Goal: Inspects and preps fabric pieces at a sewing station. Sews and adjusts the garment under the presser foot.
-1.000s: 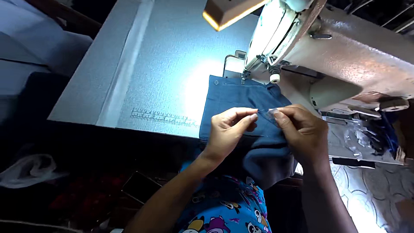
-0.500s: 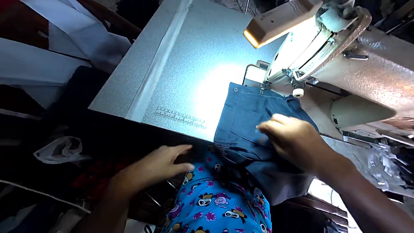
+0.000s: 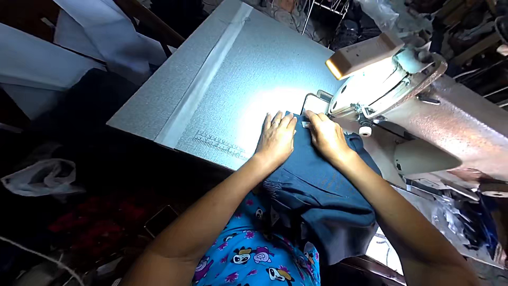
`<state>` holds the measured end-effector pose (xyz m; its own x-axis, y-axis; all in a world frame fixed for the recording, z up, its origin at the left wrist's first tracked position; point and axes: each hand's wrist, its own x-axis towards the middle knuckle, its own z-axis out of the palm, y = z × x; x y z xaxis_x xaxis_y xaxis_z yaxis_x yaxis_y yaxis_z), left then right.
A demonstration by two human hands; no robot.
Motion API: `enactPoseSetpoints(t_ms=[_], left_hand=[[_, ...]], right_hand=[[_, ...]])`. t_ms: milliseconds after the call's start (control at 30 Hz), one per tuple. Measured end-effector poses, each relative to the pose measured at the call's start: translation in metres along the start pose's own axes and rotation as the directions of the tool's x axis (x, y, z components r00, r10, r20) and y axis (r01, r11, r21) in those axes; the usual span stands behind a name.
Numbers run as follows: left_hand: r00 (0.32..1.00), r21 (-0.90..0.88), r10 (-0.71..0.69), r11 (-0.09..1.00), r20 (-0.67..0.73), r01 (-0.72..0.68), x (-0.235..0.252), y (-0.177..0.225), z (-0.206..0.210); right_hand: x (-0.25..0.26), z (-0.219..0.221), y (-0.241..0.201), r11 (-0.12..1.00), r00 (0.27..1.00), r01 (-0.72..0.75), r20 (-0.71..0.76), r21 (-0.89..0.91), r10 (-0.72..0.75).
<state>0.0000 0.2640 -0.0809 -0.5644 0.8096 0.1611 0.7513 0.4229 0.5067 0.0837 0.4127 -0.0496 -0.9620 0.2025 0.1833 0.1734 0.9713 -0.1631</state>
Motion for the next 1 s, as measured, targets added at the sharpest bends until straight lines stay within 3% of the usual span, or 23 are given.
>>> enactPoseSetpoints(t_ms=[67, 167, 400, 867, 1000], left_hand=[[0.998, 0.048, 0.023, 0.999, -0.059, -0.02, -0.003, -0.003, 0.006], [0.997, 0.072, 0.021, 0.997, -0.07, -0.016, -0.004, -0.002, 0.008], [0.997, 0.074, -0.003, 0.997, -0.075, 0.009, -0.006, -0.002, 0.006], [0.995, 0.09, 0.002, 0.996, -0.099, 0.007, -0.007, -0.002, 0.009], [0.994, 0.089, 0.006, 0.996, -0.112, 0.004, -0.007, -0.003, 0.009]], right_hand=[[-0.006, 0.003, 0.004, 0.998, 0.994, 0.011, -0.112, 0.055, -0.005], [-0.013, 0.008, 0.005, 0.993, 0.986, -0.007, -0.167, 0.12, 0.027], [-0.014, 0.017, 0.008, 0.983, 0.985, 0.001, -0.171, 0.183, 0.031], [-0.014, 0.014, -0.011, 0.995, 0.996, -0.029, -0.087, 0.101, 0.037], [-0.012, 0.011, -0.011, 0.97, 0.994, -0.068, -0.072, 0.234, 0.087]])
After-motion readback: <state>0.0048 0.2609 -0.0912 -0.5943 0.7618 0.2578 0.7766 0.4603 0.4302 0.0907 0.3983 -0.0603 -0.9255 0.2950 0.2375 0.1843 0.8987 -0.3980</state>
